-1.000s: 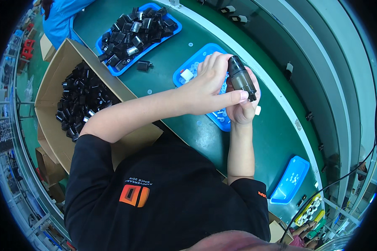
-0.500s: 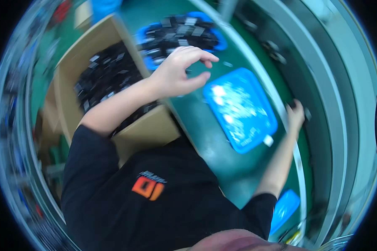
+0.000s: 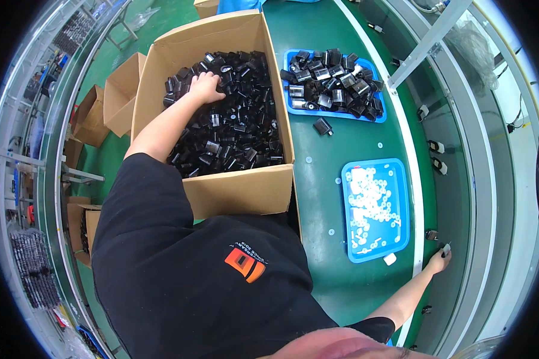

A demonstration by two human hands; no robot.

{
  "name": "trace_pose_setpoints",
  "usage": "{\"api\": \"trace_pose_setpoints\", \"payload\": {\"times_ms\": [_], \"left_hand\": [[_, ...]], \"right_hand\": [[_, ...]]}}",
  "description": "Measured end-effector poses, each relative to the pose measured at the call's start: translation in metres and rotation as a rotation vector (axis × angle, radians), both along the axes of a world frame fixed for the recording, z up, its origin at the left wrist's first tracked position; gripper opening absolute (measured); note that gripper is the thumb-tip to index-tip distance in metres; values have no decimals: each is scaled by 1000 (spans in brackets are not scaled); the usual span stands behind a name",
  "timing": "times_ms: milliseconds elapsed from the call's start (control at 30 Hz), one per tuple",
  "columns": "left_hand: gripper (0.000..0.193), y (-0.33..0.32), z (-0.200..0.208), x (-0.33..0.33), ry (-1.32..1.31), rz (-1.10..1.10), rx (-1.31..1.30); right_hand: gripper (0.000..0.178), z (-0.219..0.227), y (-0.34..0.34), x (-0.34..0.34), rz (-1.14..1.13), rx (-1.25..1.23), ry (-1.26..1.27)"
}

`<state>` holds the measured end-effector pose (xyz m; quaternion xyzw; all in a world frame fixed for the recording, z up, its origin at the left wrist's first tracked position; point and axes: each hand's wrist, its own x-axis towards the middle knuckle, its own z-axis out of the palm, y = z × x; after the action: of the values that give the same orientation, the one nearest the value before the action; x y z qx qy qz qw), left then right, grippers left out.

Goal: The person assembles small black plastic casings and white plastic inserts by hand, taking components from a blue plastic tray and a cardboard shipping box and combining them into assembled units.

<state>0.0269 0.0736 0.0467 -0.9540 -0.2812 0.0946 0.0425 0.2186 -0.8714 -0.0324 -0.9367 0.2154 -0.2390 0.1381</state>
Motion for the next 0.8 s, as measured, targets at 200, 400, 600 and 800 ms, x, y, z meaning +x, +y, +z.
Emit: {"api": "trace_pose_setpoints", "payload": {"times_ms": [200,400,600,800], "left_hand": [[49,2,-16,-19,-4,-79,124],[33,-12,17,-28,-459,-290,-238],[43,-119,86,7,-976,-929,-765],[42,-250,126,42,-715,-1080,-1313]], "right_hand": [[36,39,44,-22,-2,660,-522],[34,103,145,-78,511,1811,-711],[35,122,224,-109,851,2124,-507],[41,158,327,-132,1070,1794,-326]]}}
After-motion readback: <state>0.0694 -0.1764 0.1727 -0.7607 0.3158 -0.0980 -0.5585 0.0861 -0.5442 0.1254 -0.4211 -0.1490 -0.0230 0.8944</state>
